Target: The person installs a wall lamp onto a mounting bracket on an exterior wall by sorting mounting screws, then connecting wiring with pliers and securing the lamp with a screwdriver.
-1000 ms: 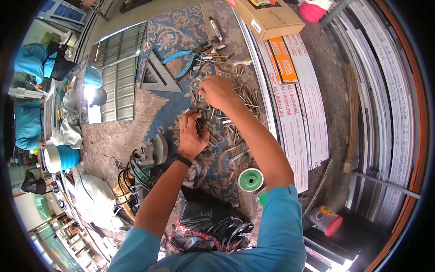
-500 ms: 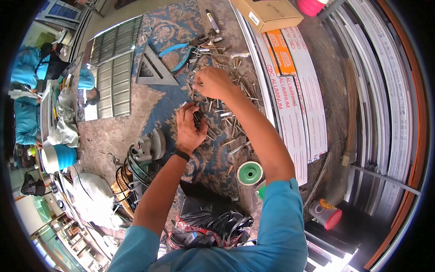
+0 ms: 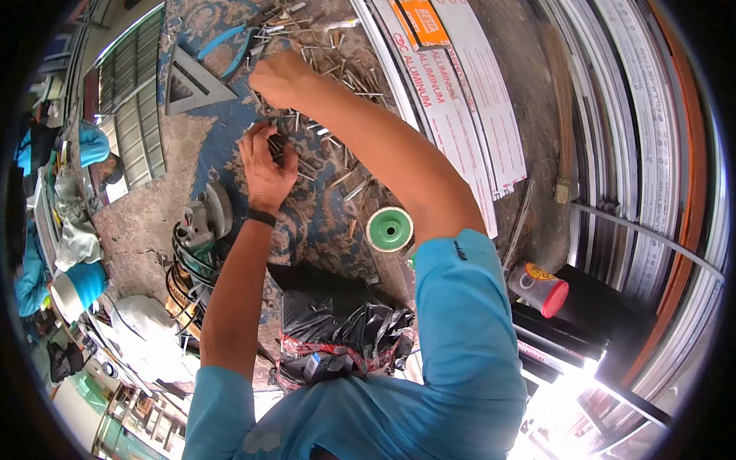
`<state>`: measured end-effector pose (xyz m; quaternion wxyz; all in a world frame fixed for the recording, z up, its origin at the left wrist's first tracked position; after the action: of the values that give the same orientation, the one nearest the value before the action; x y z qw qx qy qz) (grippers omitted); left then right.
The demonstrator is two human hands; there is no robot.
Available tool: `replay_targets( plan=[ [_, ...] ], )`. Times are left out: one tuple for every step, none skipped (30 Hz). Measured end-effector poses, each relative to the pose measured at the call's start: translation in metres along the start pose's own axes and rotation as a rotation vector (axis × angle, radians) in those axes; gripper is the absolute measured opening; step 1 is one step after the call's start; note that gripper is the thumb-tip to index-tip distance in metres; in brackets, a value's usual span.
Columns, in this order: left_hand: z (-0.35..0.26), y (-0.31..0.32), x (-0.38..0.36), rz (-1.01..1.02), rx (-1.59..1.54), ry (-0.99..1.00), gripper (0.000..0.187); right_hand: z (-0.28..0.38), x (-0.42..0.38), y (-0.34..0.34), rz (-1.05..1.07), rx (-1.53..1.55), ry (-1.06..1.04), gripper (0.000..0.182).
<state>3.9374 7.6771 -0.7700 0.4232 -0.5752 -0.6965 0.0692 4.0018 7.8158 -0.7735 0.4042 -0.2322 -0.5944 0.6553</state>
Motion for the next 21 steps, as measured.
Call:
replay_targets(
  plan=[
    [-0.003,-0.002,0.001,-0.017,0.007,0.032,0.045,-0.006,0.0,0.001,-0.002,0.001,0.057,0.012],
    [-0.003,-0.001,0.001,-0.017,-0.003,0.031,0.045,-0.013,0.0,0.002,-0.006,0.001,0.112,0.014],
    [-0.002,-0.001,0.0,-0.018,-0.012,0.03,0.046,-0.025,-0.004,0.0,-0.042,0.157,0.208,0.016],
    [-0.001,-0.002,0.0,-0.02,-0.019,0.028,0.046,-0.041,-0.011,-0.002,-0.077,0.314,0.301,0.018],
    [-0.001,-0.002,0.0,-0.025,-0.017,0.031,0.045,-0.055,-0.02,-0.003,-0.111,0.471,0.393,0.02],
    [-0.001,-0.002,0.0,-0.026,-0.016,0.033,0.045,-0.065,-0.028,0.0,-0.093,0.568,0.465,0.02],
    [-0.001,-0.002,0.0,-0.024,-0.017,0.038,0.045,-0.074,-0.039,0.002,-0.076,0.664,0.541,0.02],
    [-0.001,-0.001,0.0,-0.018,-0.017,0.03,0.045,-0.082,-0.051,0.003,-0.059,0.758,0.616,0.019],
    [-0.001,-0.002,0.0,-0.014,-0.017,0.02,0.045,-0.083,-0.064,0.002,-0.063,0.992,0.658,0.017],
    [-0.001,-0.002,0.0,-0.011,-0.016,0.012,0.045,-0.081,-0.079,-0.003,-0.069,1.227,0.695,0.014],
    [-0.003,-0.003,0.002,-0.024,-0.021,0.028,0.045,-0.075,-0.094,-0.008,-0.076,1.463,0.727,0.011],
    [-0.005,-0.005,0.002,-0.035,-0.024,0.045,0.045,-0.074,-0.109,-0.017,-0.135,1.575,0.765,0.01],
    [-0.005,-0.007,0.0,-0.044,-0.027,0.06,0.045,-0.069,-0.128,-0.026,-0.196,1.687,0.805,0.009],
    [-0.005,-0.006,-0.002,-0.026,-0.032,0.058,0.045,-0.061,-0.147,-0.036,-0.258,1.798,0.847,0.008],
    [-0.004,-0.005,-0.004,-0.016,-0.037,0.056,0.045,-0.052,-0.169,-0.039,-0.237,1.784,0.91,0.01],
    [-0.003,-0.006,-0.002,-0.024,-0.038,0.06,0.045,-0.044,-0.186,-0.04,-0.213,1.764,0.954,0.011],
    [-0.007,-0.011,-0.001,-0.062,-0.037,0.088,0.044,-0.036,-0.196,-0.04,-0.189,1.745,0.982,0.013],
    [-0.006,-0.013,-0.001,-0.066,-0.033,0.079,0.043,-0.034,-0.21,-0.037,-0.236,1.677,1.029,0.014],
    [-0.005,-0.013,-0.004,-0.067,-0.03,0.07,0.042,-0.032,-0.226,-0.032,-0.284,1.611,1.079,0.015],
    [-0.002,-0.012,-0.006,-0.063,-0.031,0.067,0.041,-0.028,-0.24,-0.029,-0.252,1.476,1.102,0.014],
    [0.003,-0.01,-0.009,-0.062,-0.063,0.049,0.039,-0.028,-0.256,-0.027,-0.231,1.336,1.129,0.014]
  ],
)
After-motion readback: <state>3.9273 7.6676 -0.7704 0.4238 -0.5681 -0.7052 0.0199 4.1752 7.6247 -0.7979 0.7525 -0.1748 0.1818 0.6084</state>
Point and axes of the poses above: each hand's wrist, its own x-axis towards the middle knuckle, its own y-axis out of the palm, z = x × y, the point moved 10 cm from there along x, towards the middle knuckle, and after that the axes turned 9 degrees about -z, right-handed, at the moved point
